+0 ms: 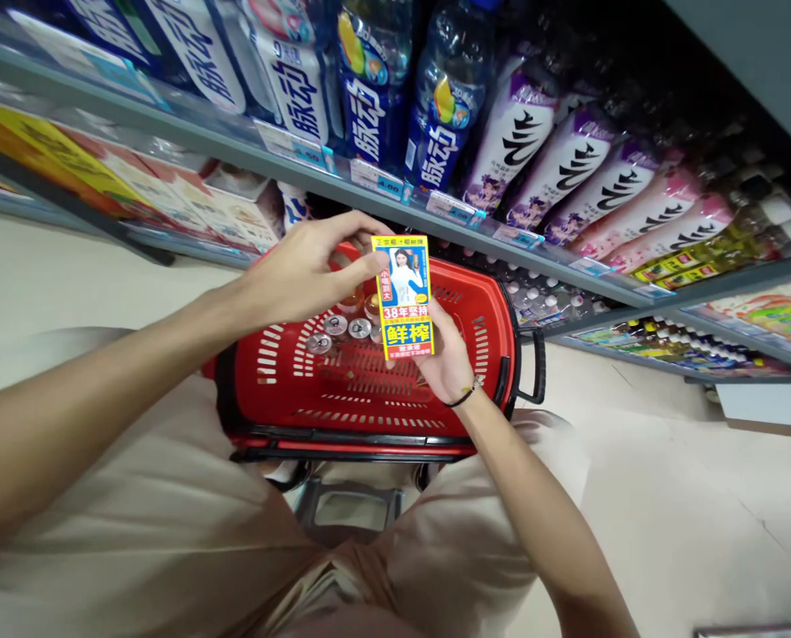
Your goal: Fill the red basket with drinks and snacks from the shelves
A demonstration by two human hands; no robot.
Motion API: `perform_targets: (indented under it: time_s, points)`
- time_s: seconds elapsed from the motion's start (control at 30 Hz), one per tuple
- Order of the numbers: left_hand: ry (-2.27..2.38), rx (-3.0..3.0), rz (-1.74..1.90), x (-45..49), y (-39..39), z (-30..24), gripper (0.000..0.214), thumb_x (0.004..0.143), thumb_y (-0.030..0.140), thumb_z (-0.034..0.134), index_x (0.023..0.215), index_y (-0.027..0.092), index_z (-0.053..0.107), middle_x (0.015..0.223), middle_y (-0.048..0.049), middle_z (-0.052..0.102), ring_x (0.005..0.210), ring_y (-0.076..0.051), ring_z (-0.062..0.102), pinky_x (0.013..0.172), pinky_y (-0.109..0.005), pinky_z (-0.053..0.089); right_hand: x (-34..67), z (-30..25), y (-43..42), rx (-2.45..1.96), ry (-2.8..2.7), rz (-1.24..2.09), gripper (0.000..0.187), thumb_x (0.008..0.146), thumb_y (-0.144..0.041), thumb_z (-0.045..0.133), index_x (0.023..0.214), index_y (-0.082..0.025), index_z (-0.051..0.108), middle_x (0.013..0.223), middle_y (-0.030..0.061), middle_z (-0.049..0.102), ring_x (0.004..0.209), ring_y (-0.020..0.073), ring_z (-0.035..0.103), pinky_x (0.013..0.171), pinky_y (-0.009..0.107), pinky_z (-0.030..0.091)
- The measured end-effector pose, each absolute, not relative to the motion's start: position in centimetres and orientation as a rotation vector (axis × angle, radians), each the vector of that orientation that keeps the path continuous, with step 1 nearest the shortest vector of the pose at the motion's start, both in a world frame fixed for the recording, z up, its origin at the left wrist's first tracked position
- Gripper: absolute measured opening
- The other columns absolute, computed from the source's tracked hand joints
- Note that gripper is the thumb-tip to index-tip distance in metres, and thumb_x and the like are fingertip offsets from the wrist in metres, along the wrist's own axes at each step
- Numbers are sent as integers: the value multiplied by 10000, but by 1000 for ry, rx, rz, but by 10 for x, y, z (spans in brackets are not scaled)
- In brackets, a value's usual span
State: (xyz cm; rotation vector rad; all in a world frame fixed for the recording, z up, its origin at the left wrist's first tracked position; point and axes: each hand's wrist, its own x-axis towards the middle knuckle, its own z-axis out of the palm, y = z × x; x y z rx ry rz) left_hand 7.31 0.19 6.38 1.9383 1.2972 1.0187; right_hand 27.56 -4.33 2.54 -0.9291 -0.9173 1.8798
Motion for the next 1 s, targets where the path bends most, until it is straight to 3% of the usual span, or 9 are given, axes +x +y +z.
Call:
perform_targets:
  time_s: [0.17,0.27,0.43,0.63,0.73,0.87,1.0]
  points:
    - [1252,2032,970,73,1,62,372,992,380,527,1244,173,706,1232,-82,766,1051,-225,719,907,-320,554,273,18,-43,-888,-931,1917,442,902,-589,676,1126,-209,646,977,50,735,791,201,704,498,272,566]
    - [1261,2148,875,71,2,57,420,994,468,549,1268,186,695,1222,-81,767,1005,-230,721,914,-334,549,272,8,-41,-934,-1049,1902,485,867,-628,727,1077,-197,654,960,48,729,751,196,691,523,295,574]
    - [1232,2293,670,74,3,46,534,909,550,690,1280,165,684,1129,-90,774,931,-233,719,867,-341,540,276,-8,-38,-1206,-1569,1407,470,792,-536,846,1038,-202,626,975,35,695,916,214,669,785,330,564]
    - [1138,2300,491,80,3,40,653,820,531,802,1361,199,648,1206,-82,763,1062,-272,724,973,-392,554,283,-13,-32,-1449,-2200,1005,467,879,-467,779,1142,-151,558,1181,162,680,1058,305,665,886,410,517]
    - [1123,2266,441,81,5,37,745,776,505,853,1423,224,611,1249,-62,747,1110,-304,713,1029,-460,560,284,-14,-22,-1479,-2276,937,465,862,-465,779,1132,-137,590,1152,190,722,1067,356,695,880,429,521]
    - [1029,2133,478,78,14,27,819,733,433,901,1459,269,560,1356,-47,681,1283,-335,641,1136,-499,526,284,-21,-3,-1375,-1977,1100,370,655,-344,886,868,-169,639,916,86,759,1008,326,721,884,397,505]
    - [1035,2046,485,76,24,17,829,722,417,905,1438,234,530,1389,-119,647,1309,-292,628,1143,-440,532,282,-36,15,-1299,-1485,1339,192,653,-224,804,655,-185,616,606,-53,623,870,193,712,819,310,486]
